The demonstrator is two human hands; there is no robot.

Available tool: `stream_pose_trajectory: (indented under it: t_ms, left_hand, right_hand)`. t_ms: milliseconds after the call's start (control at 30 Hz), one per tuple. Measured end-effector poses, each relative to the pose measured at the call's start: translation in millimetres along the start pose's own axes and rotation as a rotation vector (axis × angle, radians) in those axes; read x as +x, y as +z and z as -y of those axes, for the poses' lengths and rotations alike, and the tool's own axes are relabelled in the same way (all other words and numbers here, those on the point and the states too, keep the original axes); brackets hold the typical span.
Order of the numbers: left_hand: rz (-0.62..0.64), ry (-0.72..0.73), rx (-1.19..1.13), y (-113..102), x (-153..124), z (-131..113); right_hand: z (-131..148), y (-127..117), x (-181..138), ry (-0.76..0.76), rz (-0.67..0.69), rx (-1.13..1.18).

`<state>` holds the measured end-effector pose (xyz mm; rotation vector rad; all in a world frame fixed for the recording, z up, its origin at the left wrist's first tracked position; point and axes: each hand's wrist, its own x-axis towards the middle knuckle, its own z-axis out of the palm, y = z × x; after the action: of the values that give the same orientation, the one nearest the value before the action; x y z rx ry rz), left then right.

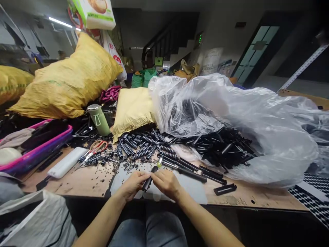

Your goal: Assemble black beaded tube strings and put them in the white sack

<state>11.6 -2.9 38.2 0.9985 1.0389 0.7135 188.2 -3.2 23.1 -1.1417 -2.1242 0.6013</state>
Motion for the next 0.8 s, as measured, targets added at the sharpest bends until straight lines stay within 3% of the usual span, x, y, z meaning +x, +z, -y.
stream_pose_trajectory:
  t_ms: [67,133,167,233,300,400,500,567,633,700,800]
  left_hand:
    - [-0.045,0.046,0.028,2.8,-3.2,7.7]
    - [-0.204,0.218,0.176,6.1,-8.3,16.1]
    - [-0.289,0.346,0.289,8.0,-11.5,20.4]
    - [-0.394,0.634,0.548,12.4,-18.5,29.0]
    - [-0.425,0.88,0.769,17.0,-25.1,37.1]
    - [-0.441,1.041,0.959,18.5,-30.8,44.2]
    - [-0.452,1.006,1.071,5.0,-22.9,38.2]
    - [-0.544,0.857,1.131,-11.6,-6.3,27.1]
    - [-0.614,0.608,1.207,-28.1,16.0,14.2]
    - [-0.572,0.394,1.289,-39.4,37.6,3.2]
    - [-0.515,0.31,1.349,-45.0,60.4,-7.1]
  right_hand:
    - [11.3,11.4,-17.1,0.075,-0.09,0.155]
    - [21.2,19.3,-26.5,0.389,-0.207,0.411]
    - [26.6,22.1,-28.6,0.567,-0.216,0.581]
    - [38.9,25.9,-29.3,0.825,-0.106,0.954]
    - [52.2,27.2,-26.7,0.899,0.032,1.263]
    - [65.7,24.8,-20.1,0.891,0.114,1.443]
    - [61.0,18.7,-14.1,0.843,0.02,1.197]
    - [48.0,16.0,-13.8,0.74,-0.104,0.747]
    - [31.5,18.1,-18.6,0.59,-0.169,0.244]
    - [13.1,26.4,-27.7,0.461,-0.153,-0.108]
    - [-19.2,44.8,-39.4,0.378,-0.119,-0.378]
